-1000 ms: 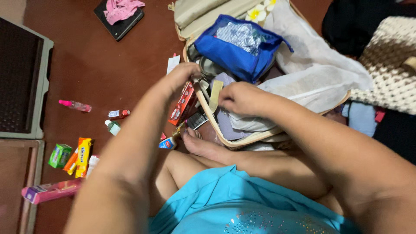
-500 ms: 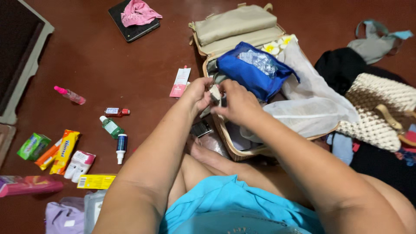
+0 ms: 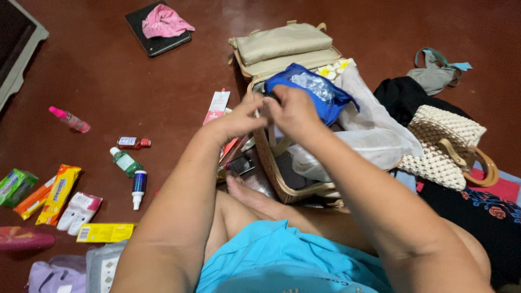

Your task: The person packs a patterned handbag with daily essentials including a blue mesh pouch, a pink water bottle, wipes, and several small toiletry items. They secure the contents with a strap, close the main compartment, and then place a phone and additional small items into the front zippered pocket.

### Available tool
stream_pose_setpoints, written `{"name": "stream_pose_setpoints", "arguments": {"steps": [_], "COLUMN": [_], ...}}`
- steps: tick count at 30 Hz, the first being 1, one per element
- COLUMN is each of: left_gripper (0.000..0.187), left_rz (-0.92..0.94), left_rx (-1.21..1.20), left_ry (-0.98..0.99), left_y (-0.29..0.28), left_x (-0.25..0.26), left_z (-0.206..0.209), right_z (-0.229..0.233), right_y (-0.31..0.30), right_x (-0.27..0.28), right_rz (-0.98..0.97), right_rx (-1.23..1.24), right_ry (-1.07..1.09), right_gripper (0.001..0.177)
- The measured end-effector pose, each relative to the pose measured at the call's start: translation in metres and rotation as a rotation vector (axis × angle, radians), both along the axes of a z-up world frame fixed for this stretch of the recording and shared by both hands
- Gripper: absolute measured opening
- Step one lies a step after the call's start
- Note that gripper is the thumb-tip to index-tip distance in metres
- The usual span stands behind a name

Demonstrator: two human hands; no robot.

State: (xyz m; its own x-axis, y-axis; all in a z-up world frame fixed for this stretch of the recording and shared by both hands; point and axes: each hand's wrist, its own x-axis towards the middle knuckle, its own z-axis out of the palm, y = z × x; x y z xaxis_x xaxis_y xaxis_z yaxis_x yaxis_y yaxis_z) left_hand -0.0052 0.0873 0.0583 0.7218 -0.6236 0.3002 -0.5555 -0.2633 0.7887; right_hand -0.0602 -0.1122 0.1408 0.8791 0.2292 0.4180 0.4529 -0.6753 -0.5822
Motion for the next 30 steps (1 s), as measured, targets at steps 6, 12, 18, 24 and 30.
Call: {"name": "stream_pose_setpoints", "arguments": {"steps": [6,12,18,24,30], "left_gripper": [0.03,0.025,0.019,0.019,0.022], "left_rz": [-0.096,-0.026,-0.145,-0.134,-0.111], "left_rx": [-0.136,-0.139,-0.122,-0.133,-0.047], "left_ry": [0.453,0.602,0.676,0.687,0.549], "left_y": [-0.01,0.008,0.013,0.015,0.014], "left_x": [0.0,0.001,0.003,0.008,0.008], "left_z": [-0.002,-0.01,-0.014,-0.025,-0.027], "right_z": [-0.005,-0.007,-0.025,-0.053,-0.051], "right_y": [-0.018,-0.091,-0.12,-0.072,-0.074], "right_x": [0.018,0.067,0.083,0.076,0.057], "right_rz": [0.121,-0.205,-0.271,-0.19,-0.08], "right_rx": [0.117,-0.161,-0.289,-0.056,-0.135], "right_ry": [0.431,0.005,0.545,0.389,0.41], "right_gripper": [0.034,0.051,0.089,0.07,0.044]}}
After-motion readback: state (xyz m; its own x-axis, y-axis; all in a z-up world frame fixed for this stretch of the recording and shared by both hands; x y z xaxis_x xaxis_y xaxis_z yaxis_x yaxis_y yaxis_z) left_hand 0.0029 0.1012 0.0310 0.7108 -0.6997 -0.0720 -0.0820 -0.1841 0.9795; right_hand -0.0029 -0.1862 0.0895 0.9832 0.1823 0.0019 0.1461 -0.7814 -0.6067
